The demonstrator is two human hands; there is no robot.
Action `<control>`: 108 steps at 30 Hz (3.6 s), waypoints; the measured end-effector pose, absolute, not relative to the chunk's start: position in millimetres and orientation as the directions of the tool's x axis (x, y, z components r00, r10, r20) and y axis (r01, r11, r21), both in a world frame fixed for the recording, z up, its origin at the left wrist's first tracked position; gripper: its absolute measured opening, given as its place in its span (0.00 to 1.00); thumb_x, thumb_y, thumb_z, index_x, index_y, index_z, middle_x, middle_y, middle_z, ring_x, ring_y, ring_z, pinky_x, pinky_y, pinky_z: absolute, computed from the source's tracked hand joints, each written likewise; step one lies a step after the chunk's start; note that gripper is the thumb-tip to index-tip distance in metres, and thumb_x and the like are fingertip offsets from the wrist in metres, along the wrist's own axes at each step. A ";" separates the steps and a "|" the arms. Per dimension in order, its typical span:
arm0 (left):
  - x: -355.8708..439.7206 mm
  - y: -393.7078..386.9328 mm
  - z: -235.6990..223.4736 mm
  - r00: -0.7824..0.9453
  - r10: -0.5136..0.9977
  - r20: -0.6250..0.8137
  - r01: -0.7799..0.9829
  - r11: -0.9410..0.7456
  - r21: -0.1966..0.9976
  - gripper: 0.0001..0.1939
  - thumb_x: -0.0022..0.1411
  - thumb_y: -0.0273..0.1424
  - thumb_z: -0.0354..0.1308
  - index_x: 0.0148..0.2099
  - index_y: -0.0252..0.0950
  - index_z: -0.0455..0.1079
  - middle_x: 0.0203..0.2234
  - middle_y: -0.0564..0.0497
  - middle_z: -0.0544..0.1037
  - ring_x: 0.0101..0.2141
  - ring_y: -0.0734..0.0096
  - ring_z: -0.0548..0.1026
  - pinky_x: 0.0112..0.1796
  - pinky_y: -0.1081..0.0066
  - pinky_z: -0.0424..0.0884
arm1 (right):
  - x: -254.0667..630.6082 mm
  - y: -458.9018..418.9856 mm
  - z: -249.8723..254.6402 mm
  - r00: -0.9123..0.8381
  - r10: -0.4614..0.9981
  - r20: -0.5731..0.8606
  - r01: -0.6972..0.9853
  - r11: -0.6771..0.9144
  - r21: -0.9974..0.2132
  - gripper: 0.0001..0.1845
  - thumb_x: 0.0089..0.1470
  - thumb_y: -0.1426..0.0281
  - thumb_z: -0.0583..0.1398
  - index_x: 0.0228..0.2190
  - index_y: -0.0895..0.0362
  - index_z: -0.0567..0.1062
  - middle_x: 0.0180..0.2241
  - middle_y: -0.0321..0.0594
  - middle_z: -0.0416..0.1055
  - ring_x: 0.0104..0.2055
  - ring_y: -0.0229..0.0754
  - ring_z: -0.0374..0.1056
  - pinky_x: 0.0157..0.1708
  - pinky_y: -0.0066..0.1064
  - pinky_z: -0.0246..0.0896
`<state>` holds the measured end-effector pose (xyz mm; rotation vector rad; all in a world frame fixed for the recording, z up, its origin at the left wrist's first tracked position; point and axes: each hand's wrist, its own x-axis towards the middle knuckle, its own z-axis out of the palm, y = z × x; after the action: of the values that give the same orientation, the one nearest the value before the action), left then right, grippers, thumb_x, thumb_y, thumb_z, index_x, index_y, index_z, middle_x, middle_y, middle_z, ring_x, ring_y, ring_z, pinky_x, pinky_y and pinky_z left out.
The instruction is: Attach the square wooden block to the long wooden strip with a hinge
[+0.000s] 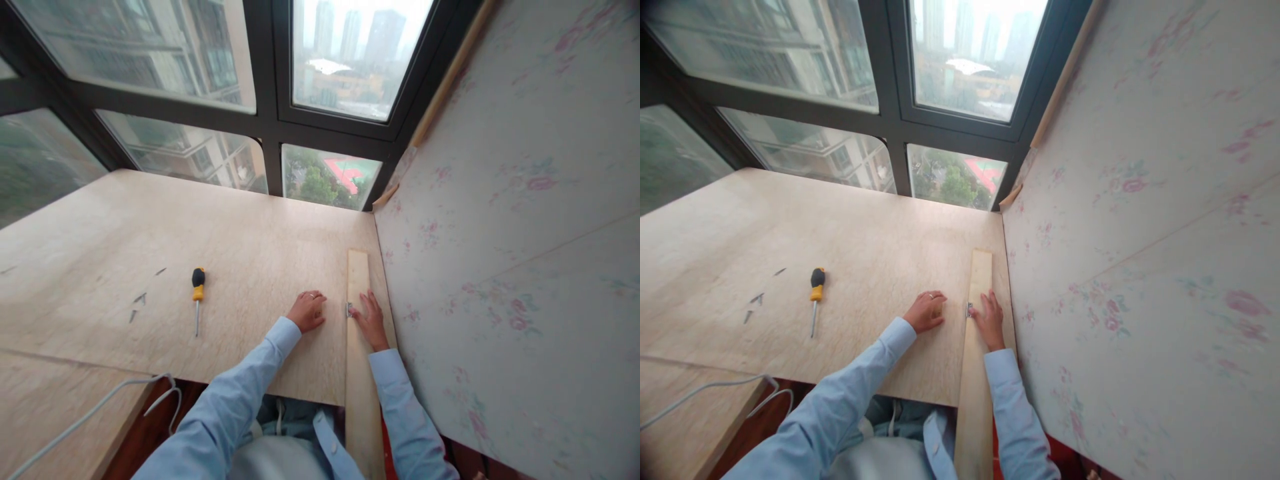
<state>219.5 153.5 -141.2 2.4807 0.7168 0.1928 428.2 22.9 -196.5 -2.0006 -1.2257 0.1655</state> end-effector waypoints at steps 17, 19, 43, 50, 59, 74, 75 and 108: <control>153.4 161.4 -129.1 0.759 0.639 -0.122 0.611 -0.636 0.471 0.30 0.55 0.29 0.61 0.60 0.36 0.62 0.58 0.39 0.66 0.63 0.52 0.56 0.60 0.46 0.47 | 435.2 21.4 -201.2 0.548 0.808 0.218 0.635 -0.232 -0.736 0.40 0.47 0.43 0.57 0.50 0.61 0.72 0.63 0.58 0.56 0.64 0.58 0.53 0.62 0.52 0.46; 144.0 161.8 -130.9 0.744 0.659 -0.114 0.624 -0.623 0.471 0.31 0.55 0.30 0.61 0.61 0.35 0.62 0.58 0.38 0.66 0.63 0.52 0.57 0.61 0.46 0.48 | 435.2 21.2 -200.8 0.549 0.807 0.218 0.633 -0.231 -0.738 0.41 0.47 0.43 0.56 0.50 0.62 0.72 0.63 0.58 0.56 0.64 0.58 0.53 0.62 0.51 0.45; -125.6 231.7 -125.1 -0.520 0.850 0.077 0.809 0.462 0.363 0.20 0.60 0.29 0.52 0.52 0.26 0.72 0.45 0.33 0.73 0.48 0.49 0.70 0.48 0.58 0.65 | 433.9 17.1 -187.2 0.551 0.823 0.137 0.606 -0.283 -0.743 0.43 0.44 0.43 0.58 0.50 0.64 0.72 0.64 0.57 0.53 0.65 0.59 0.49 0.64 0.48 0.41; -134.2 240.2 -131.1 -0.461 0.888 0.012 0.850 0.437 0.294 0.14 0.62 0.31 0.50 0.40 0.32 0.75 0.40 0.35 0.74 0.44 0.49 0.70 0.40 0.60 0.66 | 428.8 15.9 -175.5 0.568 0.819 0.082 0.562 -0.313 -0.766 0.40 0.44 0.46 0.60 0.50 0.63 0.72 0.64 0.55 0.52 0.67 0.59 0.47 0.65 0.49 0.39; -142.1 241.4 -136.3 -0.514 0.858 0.000 0.705 0.422 0.570 0.05 0.57 0.26 0.53 0.30 0.35 0.69 0.32 0.41 0.76 0.40 0.55 0.72 0.40 0.62 0.67 | 426.7 16.0 -169.9 0.584 0.809 0.067 0.526 -0.314 -0.790 0.34 0.46 0.49 0.59 0.48 0.58 0.73 0.63 0.51 0.54 0.66 0.60 0.47 0.64 0.52 0.40; -87.4 199.3 -91.0 -0.198 0.939 -0.280 -0.468 0.161 0.869 0.26 0.32 0.39 0.75 0.32 0.31 0.71 0.24 0.52 0.75 0.20 0.81 0.67 0.21 0.79 0.65 | 404.3 10.8 -128.6 0.639 0.769 0.030 0.497 -0.382 -0.779 0.43 0.45 0.42 0.57 0.55 0.57 0.68 0.63 0.50 0.58 0.65 0.56 0.53 0.64 0.48 0.44; -83.3 197.8 -88.7 -0.173 0.945 -0.278 -0.479 0.166 0.862 0.26 0.33 0.38 0.75 0.33 0.31 0.71 0.25 0.52 0.75 0.21 0.81 0.68 0.21 0.79 0.65 | 395.5 11.4 -120.2 0.616 0.787 0.030 0.506 -0.366 -0.781 0.42 0.46 0.42 0.57 0.55 0.56 0.68 0.62 0.49 0.58 0.65 0.55 0.53 0.64 0.48 0.43; 126.5 97.1 -46.8 0.559 0.827 0.059 0.053 -0.107 0.993 0.10 0.57 0.35 0.62 0.37 0.34 0.73 0.31 0.48 0.79 0.31 0.70 0.76 0.33 0.72 0.71 | 270.7 21.9 -50.0 0.293 0.955 0.047 0.103 0.017 -0.995 0.11 0.52 0.60 0.64 0.32 0.54 0.79 0.27 0.36 0.72 0.26 0.36 0.66 0.26 0.29 0.62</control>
<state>126.5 97.1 -46.8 1.5543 0.7736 0.7792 270.7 21.9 -50.0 -1.3836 -1.0689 0.9136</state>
